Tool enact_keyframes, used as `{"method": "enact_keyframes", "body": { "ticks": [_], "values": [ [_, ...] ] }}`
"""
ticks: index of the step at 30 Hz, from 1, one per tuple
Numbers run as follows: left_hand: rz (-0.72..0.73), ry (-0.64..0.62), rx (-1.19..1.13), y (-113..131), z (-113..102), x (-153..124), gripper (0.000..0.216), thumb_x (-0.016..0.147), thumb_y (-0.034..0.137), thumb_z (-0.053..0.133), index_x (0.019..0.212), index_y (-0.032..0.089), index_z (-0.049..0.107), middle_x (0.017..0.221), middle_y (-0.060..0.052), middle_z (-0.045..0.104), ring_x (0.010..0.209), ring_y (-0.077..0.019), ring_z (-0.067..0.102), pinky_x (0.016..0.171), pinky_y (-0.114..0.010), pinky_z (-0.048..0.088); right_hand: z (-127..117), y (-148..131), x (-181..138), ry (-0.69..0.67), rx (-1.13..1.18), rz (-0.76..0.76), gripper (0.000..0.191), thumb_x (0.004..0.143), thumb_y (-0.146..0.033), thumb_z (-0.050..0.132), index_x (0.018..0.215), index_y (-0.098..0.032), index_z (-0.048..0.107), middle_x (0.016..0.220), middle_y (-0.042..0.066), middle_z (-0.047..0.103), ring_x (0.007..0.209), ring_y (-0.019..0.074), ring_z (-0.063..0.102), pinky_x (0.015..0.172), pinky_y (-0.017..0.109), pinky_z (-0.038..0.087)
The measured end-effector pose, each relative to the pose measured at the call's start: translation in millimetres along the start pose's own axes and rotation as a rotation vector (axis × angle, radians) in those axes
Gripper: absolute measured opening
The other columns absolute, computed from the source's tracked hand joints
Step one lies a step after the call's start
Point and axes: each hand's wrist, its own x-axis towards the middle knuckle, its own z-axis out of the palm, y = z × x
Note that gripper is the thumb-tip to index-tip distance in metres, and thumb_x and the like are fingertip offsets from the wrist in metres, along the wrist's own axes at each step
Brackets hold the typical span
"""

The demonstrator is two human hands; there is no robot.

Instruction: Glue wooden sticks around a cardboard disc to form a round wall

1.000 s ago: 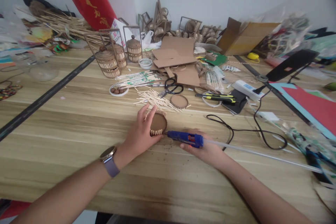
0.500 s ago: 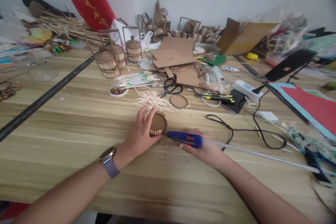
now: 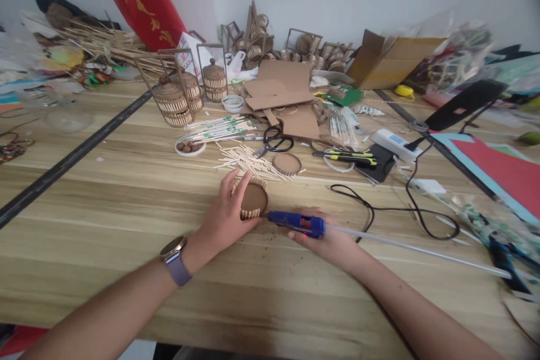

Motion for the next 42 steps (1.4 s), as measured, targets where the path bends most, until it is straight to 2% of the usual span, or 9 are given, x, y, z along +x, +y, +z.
{"method": "enact_keyframes", "body": {
  "ticks": [8, 14, 21, 27, 42],
  "values": [
    [-0.008, -0.003, -0.011, 0, -1, 0, 0.105, 0.072, 0.026, 0.082, 0.152, 0.029, 0.015, 0.15, -0.018, 0.028, 0.142, -0.0406, 0.032, 0.11, -0.061, 0.039, 2, 3, 1, 0.039, 0.007, -0.069, 0.026, 0.084, -0.047, 0.064, 0.08, -0.021, 0.069, 0.083, 0.006, 0.073, 0.083, 0.0225, 0.069, 0.079, 0.031, 0.054],
    [-0.007, -0.024, -0.005, 2, -1, 0, 0.106, 0.068, 0.022, 0.084, 0.151, 0.026, 0.018, 0.149, -0.02, 0.028, 0.142, -0.0404, 0.032, 0.112, -0.059, 0.038, -1, 0, 1, 0.023, 0.02, 0.008, 0.028, 0.082, -0.049, 0.063, 0.079, -0.022, 0.068, 0.082, 0.006, 0.073, 0.081, 0.0226, 0.069, 0.075, 0.031, 0.055],
    [-0.002, -0.023, 0.0, 2, -1, 0, 0.11, 0.067, 0.023, 0.084, 0.152, 0.029, 0.014, 0.149, -0.018, 0.028, 0.141, -0.0405, 0.033, 0.111, -0.061, 0.038, 0, 8, -1, 0.025, 0.065, 0.117, 0.04, 0.077, -0.053, 0.066, 0.096, -0.019, 0.071, 0.097, 0.01, 0.076, 0.091, 0.027, 0.07, 0.081, 0.036, 0.057],
    [-0.014, -0.023, 0.011, 2, -1, 0, 0.11, 0.066, 0.024, 0.085, 0.151, 0.029, 0.015, 0.149, -0.019, 0.028, 0.141, -0.0414, 0.033, 0.11, -0.061, 0.04, -9, 2, -1, -0.048, 0.067, 0.081, 0.035, 0.08, -0.052, 0.063, 0.09, -0.02, 0.072, 0.09, 0.007, 0.075, 0.087, 0.0251, 0.07, 0.077, 0.034, 0.056],
    [-0.024, -0.034, 0.013, 2, -1, 0, 0.108, 0.068, 0.024, 0.084, 0.151, 0.028, 0.015, 0.149, -0.019, 0.028, 0.142, -0.0408, 0.033, 0.109, -0.06, 0.042, -6, 5, -1, -0.042, 0.066, 0.069, 0.037, 0.079, -0.053, 0.064, 0.093, -0.02, 0.072, 0.095, 0.009, 0.075, 0.091, 0.0266, 0.069, 0.08, 0.036, 0.055]
  ]
}}
